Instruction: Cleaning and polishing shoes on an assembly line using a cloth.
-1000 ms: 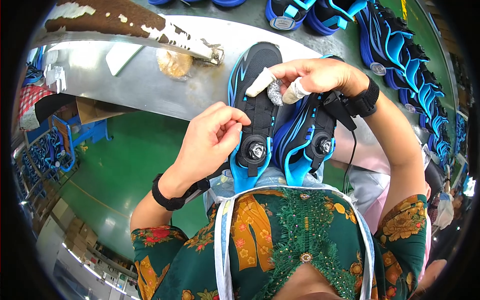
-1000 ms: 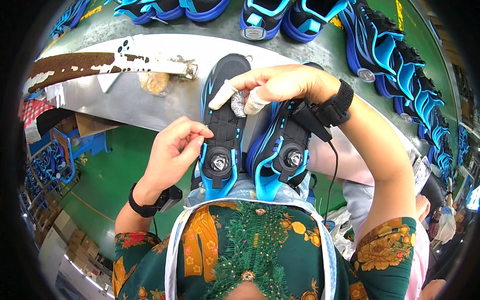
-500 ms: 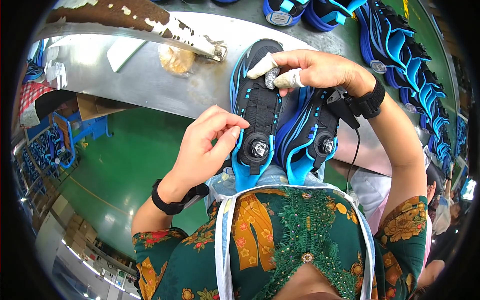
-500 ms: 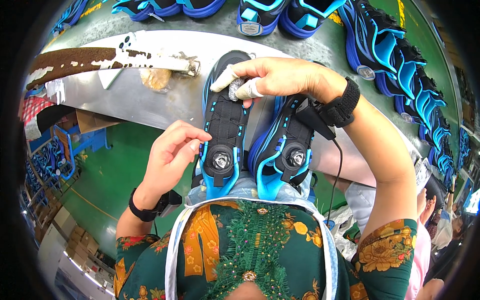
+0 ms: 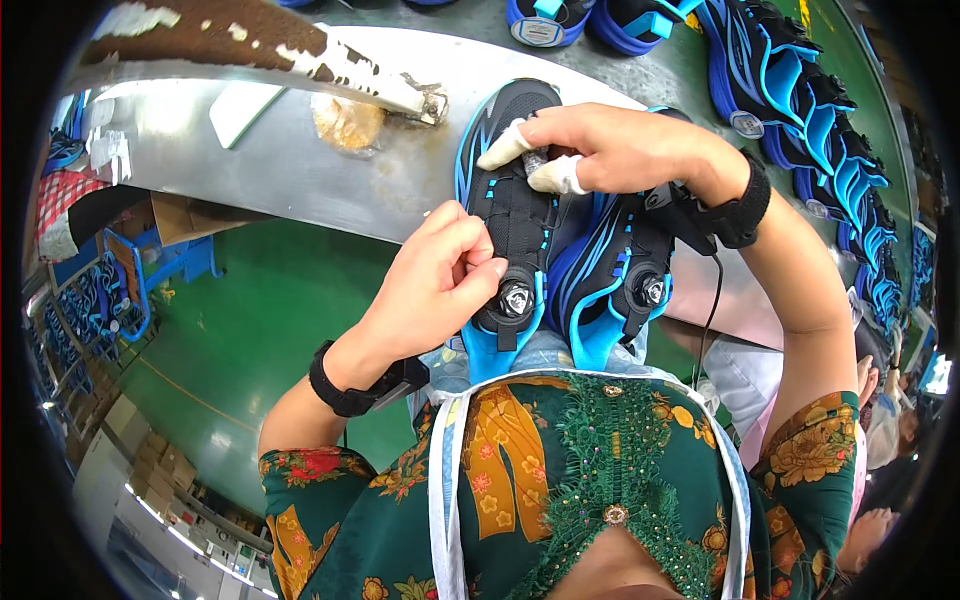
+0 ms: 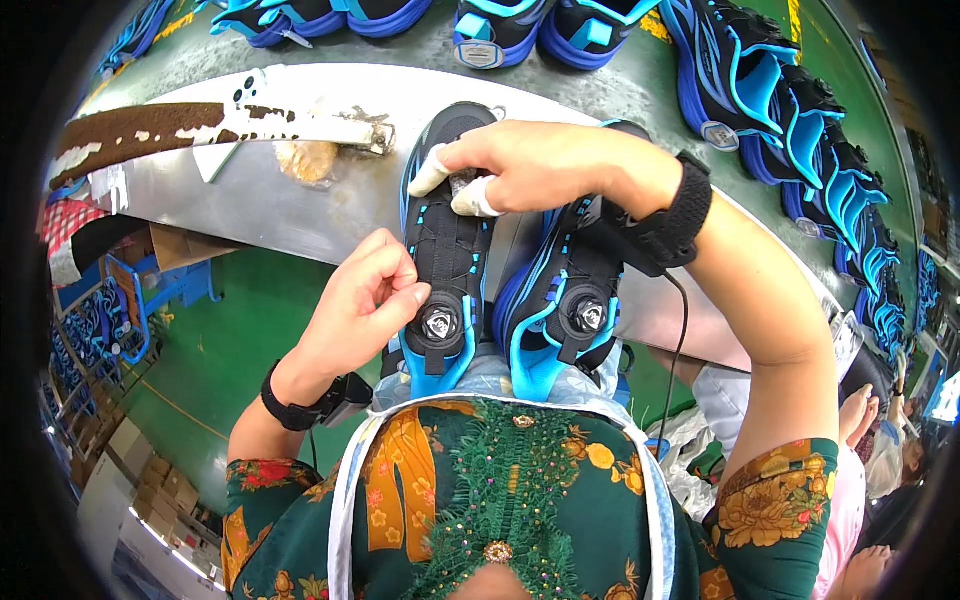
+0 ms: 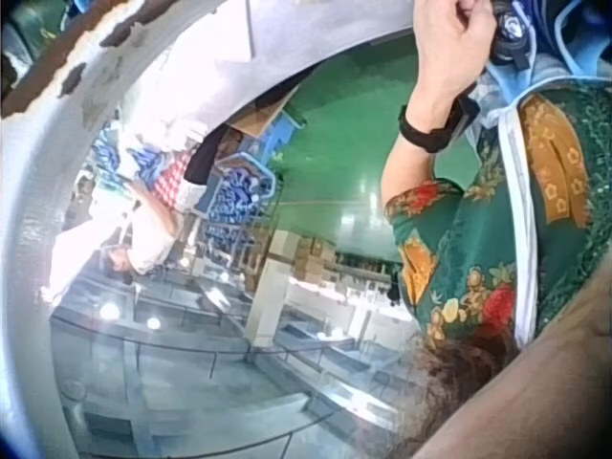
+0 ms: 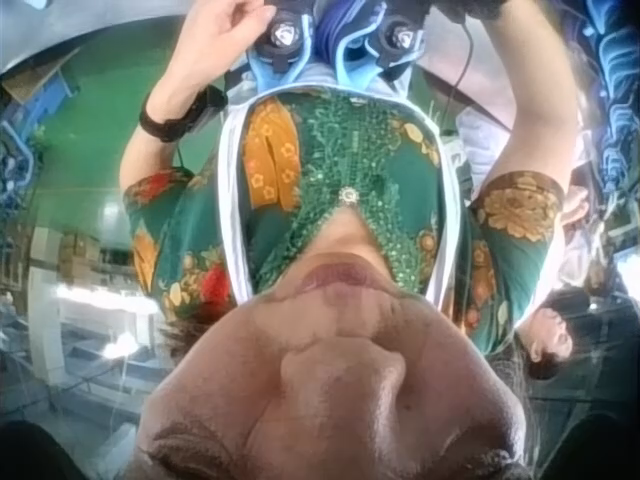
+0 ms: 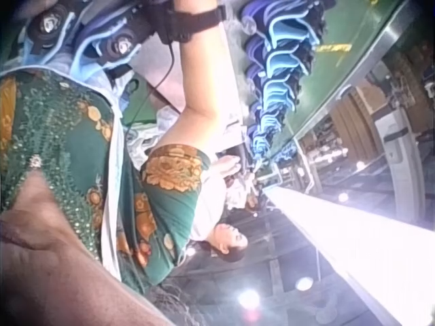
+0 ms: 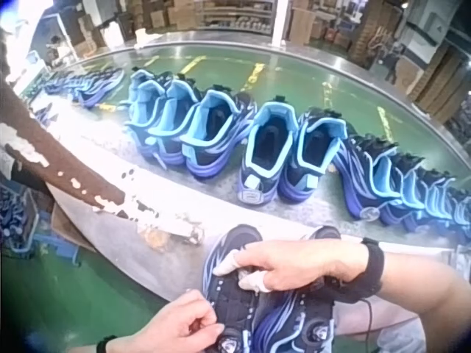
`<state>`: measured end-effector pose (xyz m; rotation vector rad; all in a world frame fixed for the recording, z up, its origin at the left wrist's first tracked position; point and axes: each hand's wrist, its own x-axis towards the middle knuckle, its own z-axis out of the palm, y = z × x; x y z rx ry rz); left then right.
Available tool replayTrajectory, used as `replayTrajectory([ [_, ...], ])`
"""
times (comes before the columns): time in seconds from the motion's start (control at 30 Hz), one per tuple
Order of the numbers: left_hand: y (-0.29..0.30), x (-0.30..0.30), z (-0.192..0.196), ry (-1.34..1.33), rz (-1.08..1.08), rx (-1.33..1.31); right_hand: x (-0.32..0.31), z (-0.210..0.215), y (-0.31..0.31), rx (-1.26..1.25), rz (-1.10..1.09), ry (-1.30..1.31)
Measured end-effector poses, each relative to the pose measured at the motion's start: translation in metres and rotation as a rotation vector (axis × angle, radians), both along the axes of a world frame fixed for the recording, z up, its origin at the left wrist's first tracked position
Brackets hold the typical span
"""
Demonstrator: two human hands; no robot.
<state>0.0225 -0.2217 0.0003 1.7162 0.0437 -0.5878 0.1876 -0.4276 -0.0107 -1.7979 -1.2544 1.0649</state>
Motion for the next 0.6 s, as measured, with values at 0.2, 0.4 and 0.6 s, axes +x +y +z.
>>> replayTrajectory([
  [0.2,0.010,-0.015,-0.026,0.104,0.155,-0.433,0.003,0.006,0.004,-0.192,-0.067,0.315],
  [0.4,0.008,-0.027,-0.004,0.149,0.544,-0.541,0.007,0.005,0.007,-0.208,-0.076,0.384],
  [0.6,0.016,-0.043,0.015,-0.613,0.111,0.319,0.007,0.011,0.010,-0.215,-0.083,0.289],
])
